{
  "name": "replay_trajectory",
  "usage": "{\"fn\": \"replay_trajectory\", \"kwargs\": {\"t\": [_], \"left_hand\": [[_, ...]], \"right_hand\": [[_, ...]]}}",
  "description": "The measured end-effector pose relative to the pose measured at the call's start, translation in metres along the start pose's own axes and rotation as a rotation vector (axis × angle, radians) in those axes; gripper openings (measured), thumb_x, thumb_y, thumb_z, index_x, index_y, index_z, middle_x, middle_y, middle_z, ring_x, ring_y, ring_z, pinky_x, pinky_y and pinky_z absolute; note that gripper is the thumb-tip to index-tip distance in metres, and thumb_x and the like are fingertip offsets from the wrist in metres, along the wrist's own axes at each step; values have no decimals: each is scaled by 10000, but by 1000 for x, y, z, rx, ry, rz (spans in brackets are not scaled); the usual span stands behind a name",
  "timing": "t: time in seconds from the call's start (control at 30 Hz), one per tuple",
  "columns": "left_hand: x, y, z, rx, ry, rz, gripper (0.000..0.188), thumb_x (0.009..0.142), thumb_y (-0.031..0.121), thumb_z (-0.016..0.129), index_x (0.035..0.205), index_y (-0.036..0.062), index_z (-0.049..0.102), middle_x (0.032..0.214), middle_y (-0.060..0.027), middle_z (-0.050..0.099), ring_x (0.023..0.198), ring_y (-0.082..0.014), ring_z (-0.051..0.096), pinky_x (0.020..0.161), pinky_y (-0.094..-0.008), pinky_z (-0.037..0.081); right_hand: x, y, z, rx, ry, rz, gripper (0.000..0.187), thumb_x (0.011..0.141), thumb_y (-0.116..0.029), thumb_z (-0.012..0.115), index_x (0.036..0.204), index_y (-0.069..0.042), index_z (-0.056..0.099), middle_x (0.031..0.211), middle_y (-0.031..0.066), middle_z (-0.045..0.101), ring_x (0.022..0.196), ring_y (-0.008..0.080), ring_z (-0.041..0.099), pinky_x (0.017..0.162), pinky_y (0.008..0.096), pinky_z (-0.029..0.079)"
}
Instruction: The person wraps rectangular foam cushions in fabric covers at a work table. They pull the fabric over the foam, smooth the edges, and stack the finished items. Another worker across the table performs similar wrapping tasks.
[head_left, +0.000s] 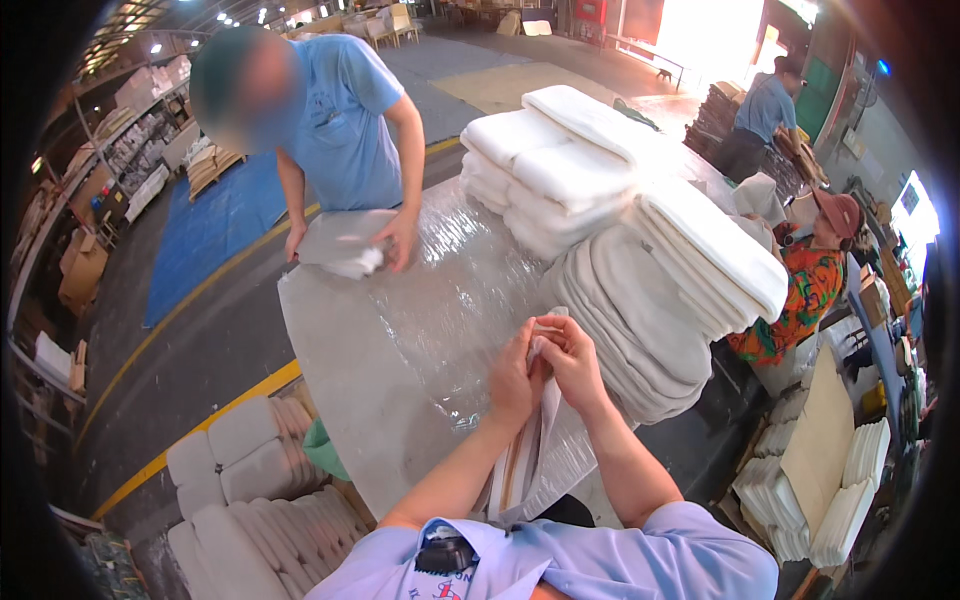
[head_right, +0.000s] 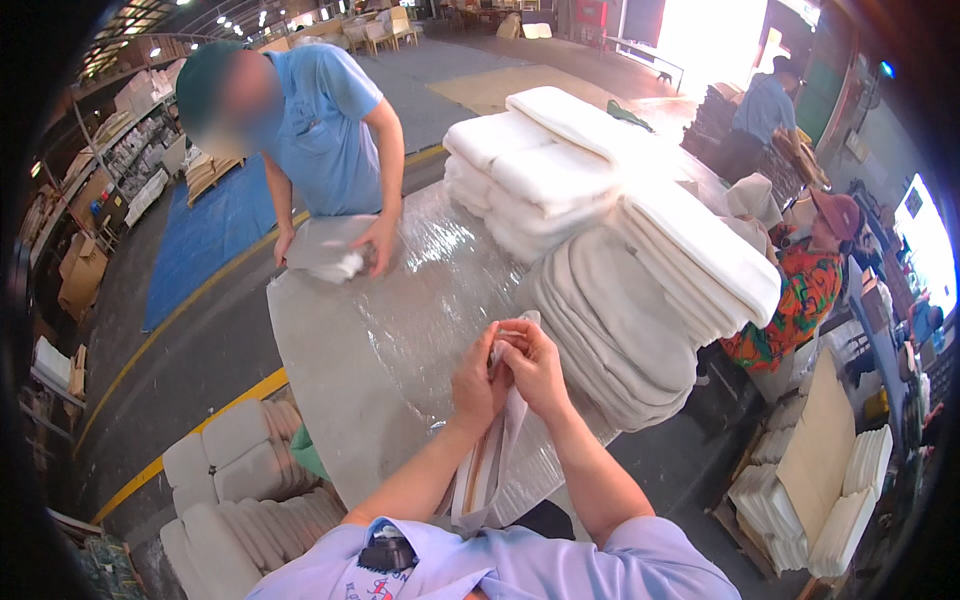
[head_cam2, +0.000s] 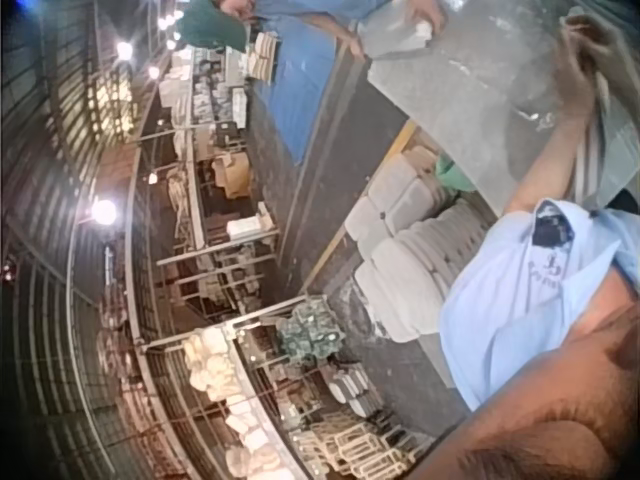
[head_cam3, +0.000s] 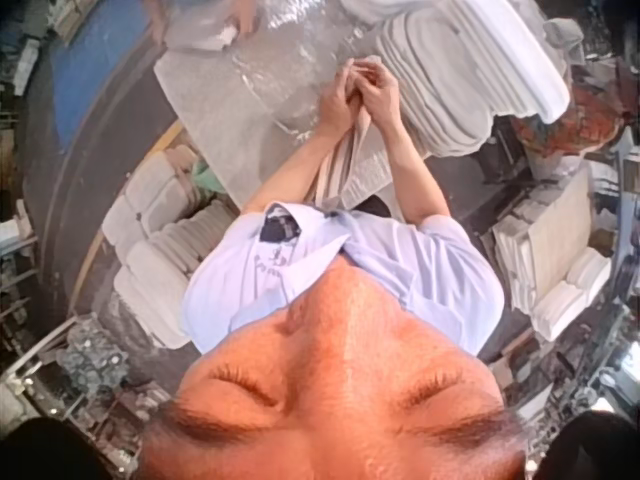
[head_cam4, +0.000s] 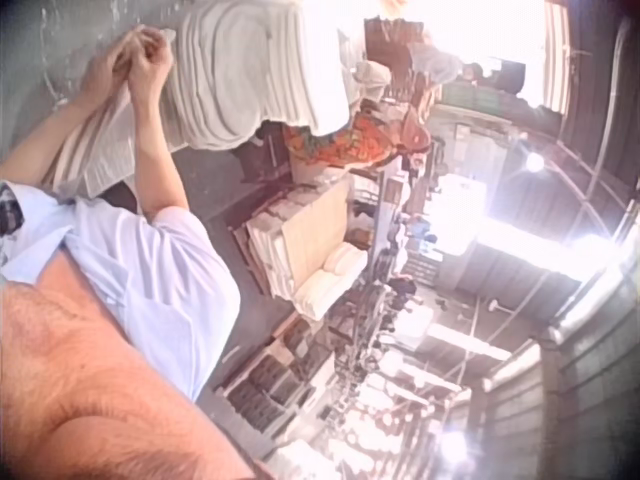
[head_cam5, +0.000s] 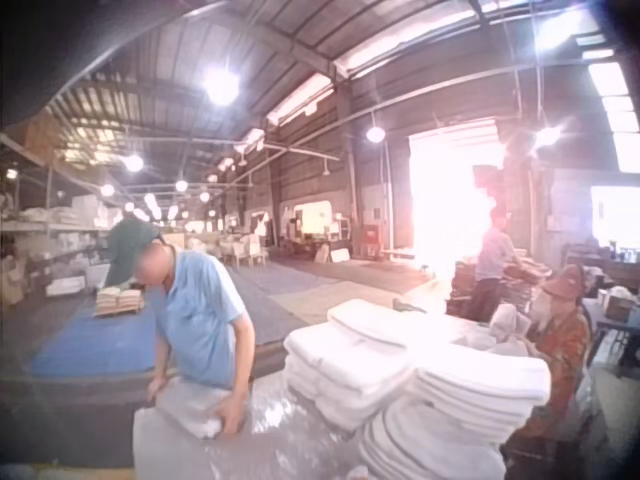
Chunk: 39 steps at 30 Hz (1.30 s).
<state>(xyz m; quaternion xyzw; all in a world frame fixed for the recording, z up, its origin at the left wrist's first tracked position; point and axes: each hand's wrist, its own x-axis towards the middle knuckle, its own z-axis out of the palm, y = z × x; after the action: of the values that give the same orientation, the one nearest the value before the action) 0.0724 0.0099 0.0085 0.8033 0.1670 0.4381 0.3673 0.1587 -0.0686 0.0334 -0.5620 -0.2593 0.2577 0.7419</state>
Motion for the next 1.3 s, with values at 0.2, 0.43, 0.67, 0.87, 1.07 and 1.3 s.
{"fn": "replay_trajectory", "kwargs": {"t": [0.2,0.43,0.67,0.87,1.07,1.3], "left_hand": [[-2,-17,1,115,-99,69,370,912,47,676,1275,95,730,913,-136,758,845,-359,725,789,-457,563],[3,-11,7,139,-200,24,298,895,83,682,1190,68,714,946,-134,756,879,-361,710,824,-484,545],[26,8,9,141,-398,-32,247,939,230,735,1113,55,711,1070,-159,722,951,-388,701,823,-486,566],[41,-15,43,324,-580,73,252,1028,303,639,1005,55,677,1021,-168,698,914,-412,684,822,-523,545],[51,-78,46,-516,232,-1049,376,1118,358,461,996,24,583,877,-138,676,690,-316,697,658,-438,599],[41,-83,21,-813,325,-1010,283,1096,337,540,1020,66,570,894,-104,706,669,-232,697,638,-367,615]], "right_hand": [[-12,16,-29,-95,432,-260,245,1059,-48,561,1293,-20,627,1130,63,730,1021,121,639,926,275,488],[-15,50,-62,361,547,138,324,1147,-263,489,1325,-44,648,1268,60,690,1140,160,632,979,325,497],[-20,63,-43,264,423,91,313,1149,-232,506,1351,-27,628,1212,59,683,1106,134,619,978,290,507],[-11,91,-33,115,504,-58,298,1127,-154,509,1396,-47,577,1281,93,601,1157,173,579,1038,318,476],[-14,103,-14,-176,542,-55,387,1090,-190,572,1470,-117,567,1335,145,540,1227,239,544,1090,368,447],[-12,85,-20,105,474,40,400,1139,-282,501,1471,-65,553,1299,67,598,1199,167,529,1062,340,433]]}}
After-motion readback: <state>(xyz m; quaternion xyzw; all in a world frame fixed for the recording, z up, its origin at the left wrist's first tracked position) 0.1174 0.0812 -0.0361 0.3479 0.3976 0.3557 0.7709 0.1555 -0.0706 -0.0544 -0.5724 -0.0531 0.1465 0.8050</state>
